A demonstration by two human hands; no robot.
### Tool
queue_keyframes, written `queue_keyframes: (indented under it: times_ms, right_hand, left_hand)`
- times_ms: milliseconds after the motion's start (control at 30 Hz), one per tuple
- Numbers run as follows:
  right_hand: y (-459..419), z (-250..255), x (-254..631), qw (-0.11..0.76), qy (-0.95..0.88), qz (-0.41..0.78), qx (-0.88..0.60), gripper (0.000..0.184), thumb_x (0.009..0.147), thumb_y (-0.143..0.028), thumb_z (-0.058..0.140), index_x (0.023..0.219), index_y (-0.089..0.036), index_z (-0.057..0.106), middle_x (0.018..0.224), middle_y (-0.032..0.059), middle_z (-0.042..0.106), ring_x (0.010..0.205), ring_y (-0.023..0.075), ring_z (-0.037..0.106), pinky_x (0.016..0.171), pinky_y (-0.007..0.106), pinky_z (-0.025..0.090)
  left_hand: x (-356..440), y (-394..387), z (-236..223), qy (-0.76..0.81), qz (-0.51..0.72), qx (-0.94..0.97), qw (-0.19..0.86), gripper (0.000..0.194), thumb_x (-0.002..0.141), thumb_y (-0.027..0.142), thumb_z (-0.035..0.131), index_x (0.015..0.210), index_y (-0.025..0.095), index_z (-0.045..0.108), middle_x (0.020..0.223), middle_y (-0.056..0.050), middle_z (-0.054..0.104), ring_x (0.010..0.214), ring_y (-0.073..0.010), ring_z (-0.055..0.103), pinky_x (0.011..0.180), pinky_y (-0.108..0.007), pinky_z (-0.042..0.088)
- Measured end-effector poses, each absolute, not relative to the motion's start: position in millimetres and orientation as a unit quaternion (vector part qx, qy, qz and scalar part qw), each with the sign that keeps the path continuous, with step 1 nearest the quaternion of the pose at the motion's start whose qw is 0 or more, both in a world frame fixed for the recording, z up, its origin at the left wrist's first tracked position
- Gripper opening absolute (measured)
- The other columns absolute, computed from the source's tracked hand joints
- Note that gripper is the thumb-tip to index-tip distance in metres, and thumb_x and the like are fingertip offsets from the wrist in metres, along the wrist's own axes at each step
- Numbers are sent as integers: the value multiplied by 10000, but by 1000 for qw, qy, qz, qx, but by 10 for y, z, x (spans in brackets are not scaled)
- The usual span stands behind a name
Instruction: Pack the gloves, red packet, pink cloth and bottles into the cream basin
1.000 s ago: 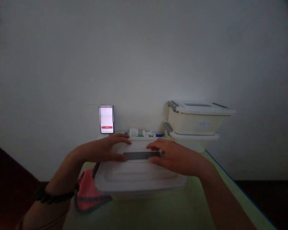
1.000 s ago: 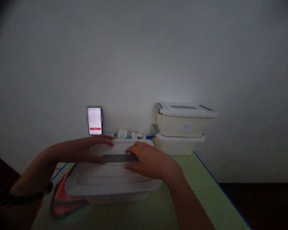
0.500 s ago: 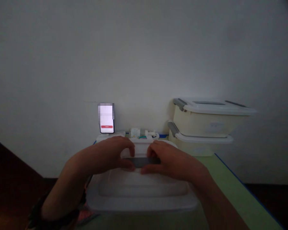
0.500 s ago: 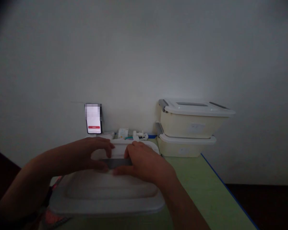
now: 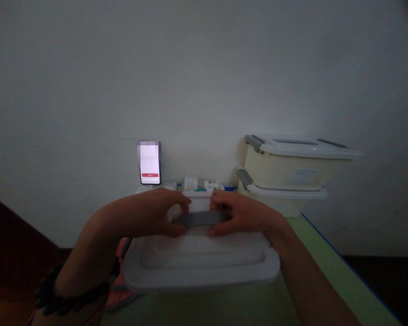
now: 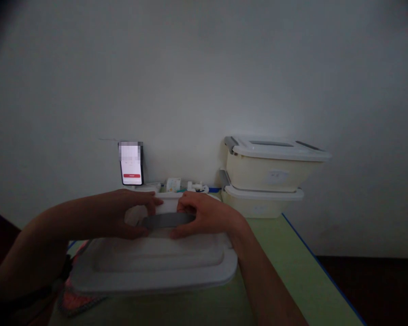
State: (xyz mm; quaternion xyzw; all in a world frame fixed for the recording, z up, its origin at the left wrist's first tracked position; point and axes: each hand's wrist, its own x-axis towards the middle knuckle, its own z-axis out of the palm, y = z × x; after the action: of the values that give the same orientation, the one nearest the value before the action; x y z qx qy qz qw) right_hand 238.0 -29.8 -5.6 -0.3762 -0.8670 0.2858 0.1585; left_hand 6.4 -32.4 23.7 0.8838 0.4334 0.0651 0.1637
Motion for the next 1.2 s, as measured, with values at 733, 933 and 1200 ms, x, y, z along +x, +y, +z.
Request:
queue_keyframes:
  times_ms: [733,933,1200]
  right_hand:
    - [-448,-10,2385,164,-882,243,-369,340,796,-388,603,1066,-182,617,982,55,621,870,180,559,760,294,429]
    - [-614,149,2511,213,-877,166,-397,302,855,-351,543,1117,-201,558,1071,63,606,977,195,539,855,331,413]
    - [-666,183,2502,262,-866,124,-406,249,859,-341,526,1061,-195,541,1031,58,608,936,188,546,813,314,418]
  left_hand:
    - [27,-317,259,428,52,882,187,314,717,453,616,990,300,649,962,-8,668,880,-224,608,757,-284,440]
    - [-6,-383,330,384,145,897,166,323,783,473,563,1051,299,612,1276,-6,554,1111,-248,539,936,-329,392]
    - [9,-385,207,393,242,866,194,868,484,451,815,1280,310,499,1435,-44,400,1349,-344,252,1094,-462,185]
